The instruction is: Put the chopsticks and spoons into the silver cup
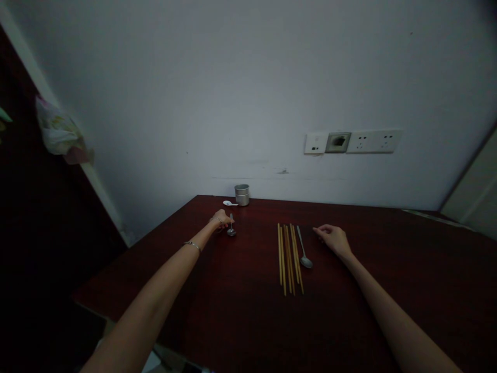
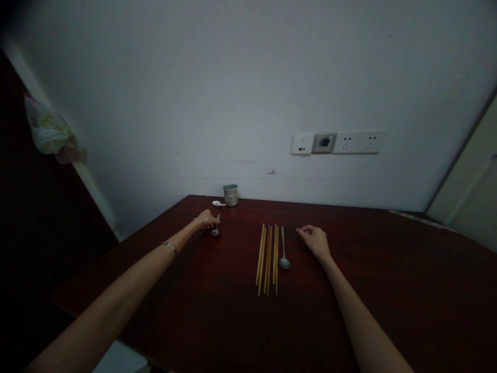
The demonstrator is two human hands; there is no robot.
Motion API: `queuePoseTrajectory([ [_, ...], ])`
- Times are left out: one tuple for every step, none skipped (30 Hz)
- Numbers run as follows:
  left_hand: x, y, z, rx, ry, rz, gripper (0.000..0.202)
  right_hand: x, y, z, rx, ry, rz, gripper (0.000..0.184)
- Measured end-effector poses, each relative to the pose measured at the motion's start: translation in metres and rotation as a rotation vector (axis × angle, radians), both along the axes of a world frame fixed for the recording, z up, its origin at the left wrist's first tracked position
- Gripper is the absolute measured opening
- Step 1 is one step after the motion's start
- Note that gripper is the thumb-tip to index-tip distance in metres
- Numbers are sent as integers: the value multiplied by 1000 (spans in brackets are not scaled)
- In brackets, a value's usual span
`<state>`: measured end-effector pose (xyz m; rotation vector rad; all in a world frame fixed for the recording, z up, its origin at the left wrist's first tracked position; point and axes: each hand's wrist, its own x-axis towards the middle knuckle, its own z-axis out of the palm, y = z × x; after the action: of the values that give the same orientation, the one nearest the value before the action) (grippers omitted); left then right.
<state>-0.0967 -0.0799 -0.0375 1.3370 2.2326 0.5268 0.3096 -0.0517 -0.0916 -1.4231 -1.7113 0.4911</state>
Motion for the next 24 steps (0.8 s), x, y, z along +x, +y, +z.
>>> queuePoseTrajectory([
  [1,1,0,-19,24,9,19,0,1,-1,0,-3,0,38],
  [3,2,-1,-36,51,17,18,0,1,-1,-2,-6,0,37],
  [4,3,-1,-46,71,23,17,0,2,-1,-7,-6,0,37],
  [4,4,-1,-46,73,23,17,0,2,-1,-12,-4,3,36],
  [5,4,-1,-42,70,23,16,0,2,-1,-15,0,7,36],
  [5,4,-1,-40,66,22,15,0,1,-1,-14,3,11,35],
  [5,4,-1,-37,59,21,15,0,1,0,-10,6,13,35],
  [6,4,-2,-35,52,21,14,-1,0,1,-8,8,14,35],
  [6,4,-2,-33,45,23,14,-1,-1,1,-6,11,11,34],
  [6,3,-2,-32,36,26,14,-1,-1,1,-5,11,7,34],
  [7,3,-2,-30,27,31,13,-1,-2,2,-6,10,5,34],
  [7,3,-2,-29,17,36,13,-2,-2,2,-7,8,5,34],
  [8,2,-2,-28,6,42,13,-1,-2,1,-9,6,8,34],
  [8,2,-3,-28,-5,48,13,-1,-1,1,-11,4,13,34],
  [8,2,-3,-29,-16,54,13,-1,-1,1,-15,5,17,34],
  [8,3,-3,-31,-27,60,13,-1,-1,0,-19,7,20,34],
  [8,3,-4,-32,-38,65,13,-1,0,0,-24,11,22,33],
  [8,3,-4,-34,-49,71,14,0,0,0,-28,16,25,33],
  [7,4,-5,-36,-59,75,14,0,-1,1,-31,21,28,33],
  [7,4,-6,-37,-68,79,15,0,-1,1,-32,24,30,33],
  [7,5,-6,-39,-77,82,15,0,-2,2,-32,27,30,32],
  [6,5,-6,-40,-85,82,16,0,-2,2,-31,28,29,32],
  [6,5,-7,-40,-92,82,16,-1,-3,3,-30,28,26,32],
  [5,5,-7,-40,-100,79,16,-1,-3,3,-29,26,24,32],
])
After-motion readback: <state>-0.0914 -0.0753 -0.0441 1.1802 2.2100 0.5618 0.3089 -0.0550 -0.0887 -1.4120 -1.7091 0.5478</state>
